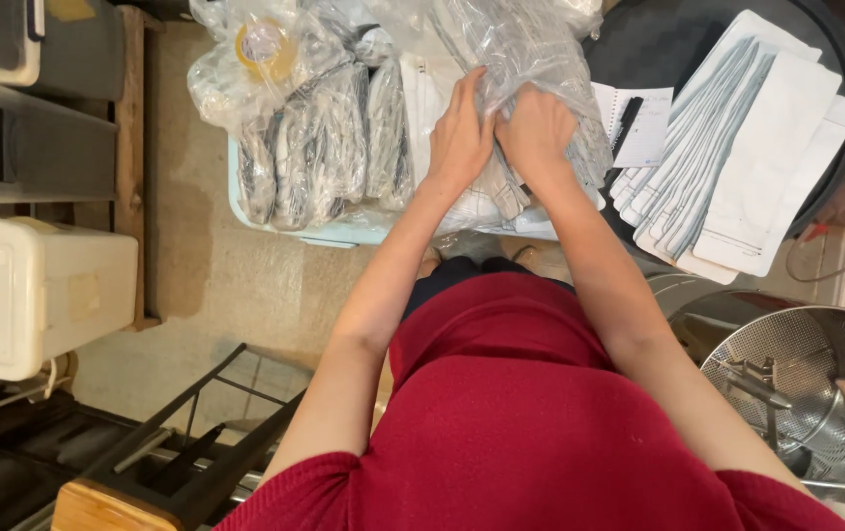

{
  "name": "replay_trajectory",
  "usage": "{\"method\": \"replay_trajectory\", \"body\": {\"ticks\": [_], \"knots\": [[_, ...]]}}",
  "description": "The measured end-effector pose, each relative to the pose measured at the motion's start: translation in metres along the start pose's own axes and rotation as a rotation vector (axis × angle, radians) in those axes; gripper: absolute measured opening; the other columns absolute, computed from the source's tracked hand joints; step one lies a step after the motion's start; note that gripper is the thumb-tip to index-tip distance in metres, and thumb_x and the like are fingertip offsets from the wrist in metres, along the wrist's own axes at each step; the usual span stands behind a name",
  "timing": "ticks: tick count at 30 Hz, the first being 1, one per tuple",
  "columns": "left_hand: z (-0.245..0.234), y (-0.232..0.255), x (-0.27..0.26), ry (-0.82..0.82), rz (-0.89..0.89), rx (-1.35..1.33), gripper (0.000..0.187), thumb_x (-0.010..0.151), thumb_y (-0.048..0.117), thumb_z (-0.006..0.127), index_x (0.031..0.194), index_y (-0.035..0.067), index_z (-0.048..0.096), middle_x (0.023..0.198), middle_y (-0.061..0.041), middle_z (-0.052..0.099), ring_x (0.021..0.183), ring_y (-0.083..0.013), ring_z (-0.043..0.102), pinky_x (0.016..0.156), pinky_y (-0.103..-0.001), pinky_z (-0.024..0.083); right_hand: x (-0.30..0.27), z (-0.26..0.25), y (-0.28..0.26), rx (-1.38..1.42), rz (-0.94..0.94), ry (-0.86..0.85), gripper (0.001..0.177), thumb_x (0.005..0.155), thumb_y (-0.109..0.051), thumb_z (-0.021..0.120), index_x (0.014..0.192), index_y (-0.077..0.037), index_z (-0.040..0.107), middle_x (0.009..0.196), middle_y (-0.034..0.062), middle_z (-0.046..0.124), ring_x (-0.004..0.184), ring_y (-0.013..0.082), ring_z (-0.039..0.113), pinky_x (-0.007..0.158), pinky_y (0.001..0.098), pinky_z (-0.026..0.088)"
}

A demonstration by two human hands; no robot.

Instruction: Sorting and stacking plastic sleeves on a workstation

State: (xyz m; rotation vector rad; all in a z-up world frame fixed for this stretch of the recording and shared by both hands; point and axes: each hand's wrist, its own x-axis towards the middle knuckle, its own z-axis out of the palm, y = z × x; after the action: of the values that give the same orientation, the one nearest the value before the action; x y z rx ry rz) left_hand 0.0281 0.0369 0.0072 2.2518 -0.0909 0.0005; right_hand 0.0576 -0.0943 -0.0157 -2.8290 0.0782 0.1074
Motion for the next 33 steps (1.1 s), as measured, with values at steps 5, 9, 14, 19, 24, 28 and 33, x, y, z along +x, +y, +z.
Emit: {"method": "replay_trajectory", "body": {"ticks": [5, 9, 14, 19, 24, 28, 33], "knots": [[-0.002, -0.001, 0.005, -0.009, 0.009, 0.057, 0.051, 0.096, 0.019, 0.050, 0.145, 0.021, 0.037, 0.152, -0.007, 0.053, 0.098, -0.0454, 0.070, 0.069, -0.056, 0.054, 0.003, 0.010, 0.007, 0.084, -0.069, 0.090, 0.019, 0.084, -0.024, 0.070, 0.081, -0.006, 0.062, 0.077, 0.0174, 0.069, 0.070, 0.0478, 0.066, 0.054, 0.0545, 0.049], [-0.007, 0.001, 0.004, 0.019, 0.017, 0.036, 0.042, 0.100, 0.026, 0.046, 0.142, 0.021, 0.040, 0.143, -0.011, 0.052, 0.091, -0.0433, 0.069, 0.068, -0.056, 0.052, -0.003, -0.007, -0.003, 0.157, -0.116, 0.101, 0.014, 0.082, -0.015, 0.060, 0.074, -0.005, 0.066, 0.072, 0.0181, 0.069, 0.066, 0.0460, 0.065, 0.054, 0.0535, 0.049], [-0.015, -0.005, 0.000, 0.004, 0.105, 0.041, 0.048, 0.102, 0.041, 0.046, 0.145, 0.020, 0.037, 0.139, -0.013, 0.055, 0.105, -0.0400, 0.069, 0.070, -0.056, 0.056, -0.045, -0.030, 0.006, 0.077, -0.114, 0.097, 0.019, 0.094, -0.024, 0.067, 0.082, -0.009, 0.072, 0.068, 0.0178, 0.068, 0.062, 0.0453, 0.065, 0.051, 0.0526, 0.047], [-0.020, -0.001, -0.010, -0.031, 0.028, 0.027, 0.058, 0.102, 0.052, 0.035, 0.147, 0.014, 0.033, 0.144, -0.017, 0.054, 0.119, -0.0385, 0.065, 0.080, -0.057, 0.054, -0.068, -0.015, 0.004, -0.022, -0.038, -0.052, 0.024, 0.084, -0.026, 0.062, 0.082, -0.002, 0.065, 0.078, 0.0256, 0.068, 0.073, 0.0530, 0.066, 0.059, 0.0580, 0.050], [-0.024, 0.002, -0.002, -0.058, -0.029, 0.052, 0.048, 0.100, 0.047, 0.040, 0.134, 0.013, 0.041, 0.130, -0.015, 0.054, 0.103, -0.0430, 0.068, 0.077, -0.061, 0.051, -0.067, 0.005, -0.004, -0.147, -0.027, 0.063, 0.034, 0.106, -0.040, 0.062, 0.097, -0.009, 0.072, 0.071, 0.0172, 0.070, 0.063, 0.0437, 0.070, 0.048, 0.0530, 0.050], [-0.029, -0.002, -0.002, -0.056, -0.034, 0.036, 0.049, 0.098, 0.046, 0.043, 0.134, 0.012, 0.040, 0.136, -0.013, 0.054, 0.093, -0.0364, 0.070, 0.071, -0.052, 0.051, -0.093, -0.002, 0.007, -0.167, -0.055, 0.042, 0.018, 0.098, -0.029, 0.062, 0.095, -0.011, 0.064, 0.073, 0.0156, 0.071, 0.062, 0.0439, 0.069, 0.046, 0.0515, 0.048], [-0.034, -0.005, -0.005, -0.083, -0.072, -0.028, 0.060, 0.099, 0.060, 0.028, 0.138, 0.015, 0.034, 0.136, -0.020, 0.060, 0.116, -0.0407, 0.066, 0.080, -0.057, 0.050, -0.166, -0.036, 0.049, -0.204, 0.023, -0.141, 0.032, 0.099, -0.043, 0.059, 0.092, -0.012, 0.066, 0.077, 0.0147, 0.071, 0.070, 0.0451, 0.068, 0.054, 0.0529, 0.050]]}}
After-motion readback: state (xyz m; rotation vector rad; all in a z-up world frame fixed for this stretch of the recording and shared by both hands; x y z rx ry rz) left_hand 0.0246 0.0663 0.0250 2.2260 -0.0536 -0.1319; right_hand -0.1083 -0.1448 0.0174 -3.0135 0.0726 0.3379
